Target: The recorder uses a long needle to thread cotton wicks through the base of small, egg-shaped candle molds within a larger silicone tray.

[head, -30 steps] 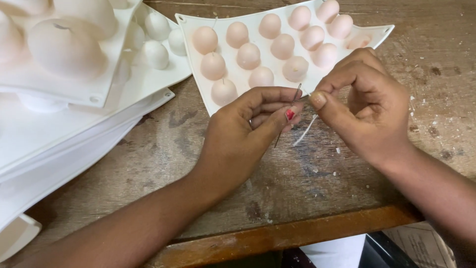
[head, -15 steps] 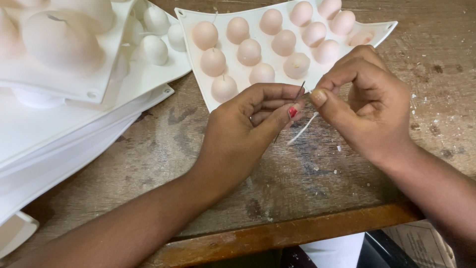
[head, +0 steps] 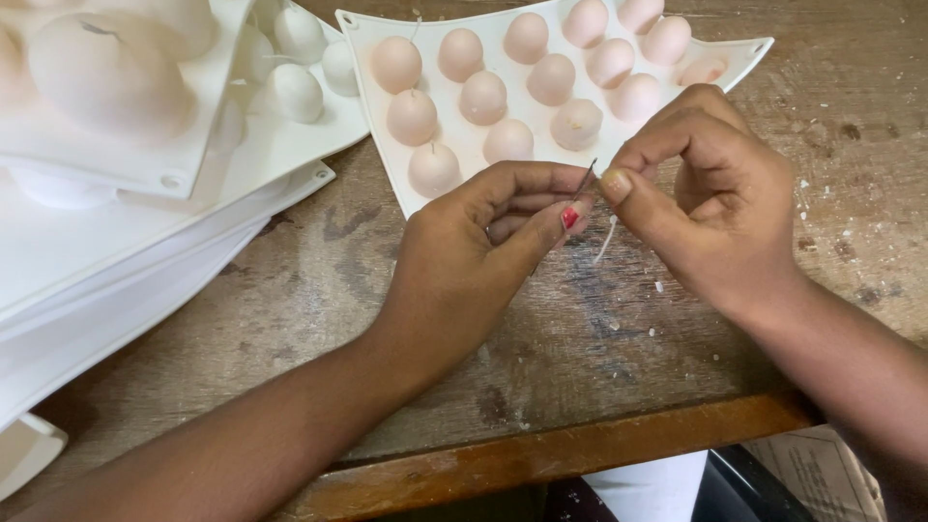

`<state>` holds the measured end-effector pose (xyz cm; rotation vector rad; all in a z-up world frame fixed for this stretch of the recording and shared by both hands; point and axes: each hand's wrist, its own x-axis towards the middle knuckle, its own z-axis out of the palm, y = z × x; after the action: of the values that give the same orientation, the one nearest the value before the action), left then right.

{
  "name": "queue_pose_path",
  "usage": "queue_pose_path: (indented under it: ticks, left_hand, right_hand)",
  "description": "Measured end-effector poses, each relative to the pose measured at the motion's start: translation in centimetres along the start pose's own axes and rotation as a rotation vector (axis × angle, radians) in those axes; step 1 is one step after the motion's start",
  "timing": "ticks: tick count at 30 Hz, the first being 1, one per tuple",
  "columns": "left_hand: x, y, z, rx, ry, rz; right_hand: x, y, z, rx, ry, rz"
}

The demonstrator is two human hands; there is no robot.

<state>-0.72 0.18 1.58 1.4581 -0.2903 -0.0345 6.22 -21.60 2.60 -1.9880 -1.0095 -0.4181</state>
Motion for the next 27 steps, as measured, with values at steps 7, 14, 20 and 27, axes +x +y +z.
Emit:
queue_pose_path:
  ticks: [7, 14, 20, 27]
  left_hand:
    - [0.0, -0.2, 0.0, -0.005, -0.002, 0.011]
    - [0.1, -0.4, -0.1, -0.001, 0.013, 0.022]
    - [0.0, -0.3, 0.0, 0.080, 0.011, 0.028]
    - [0.0, 0.5, 0.3, 0.200, -0.023, -0.086]
  right_hand:
    - [-0.5, 0.4, -0.1, 0.025, 0.007, 0.024]
    - [-0.2, 0.0, -0.2, 0.077, -0.035, 0.091]
    - [-0.4, 0.2, -0.5, 0.118, -0.100, 0.151]
    - [0.0, -0.5, -1.0, 0.192, -0.105, 0.332]
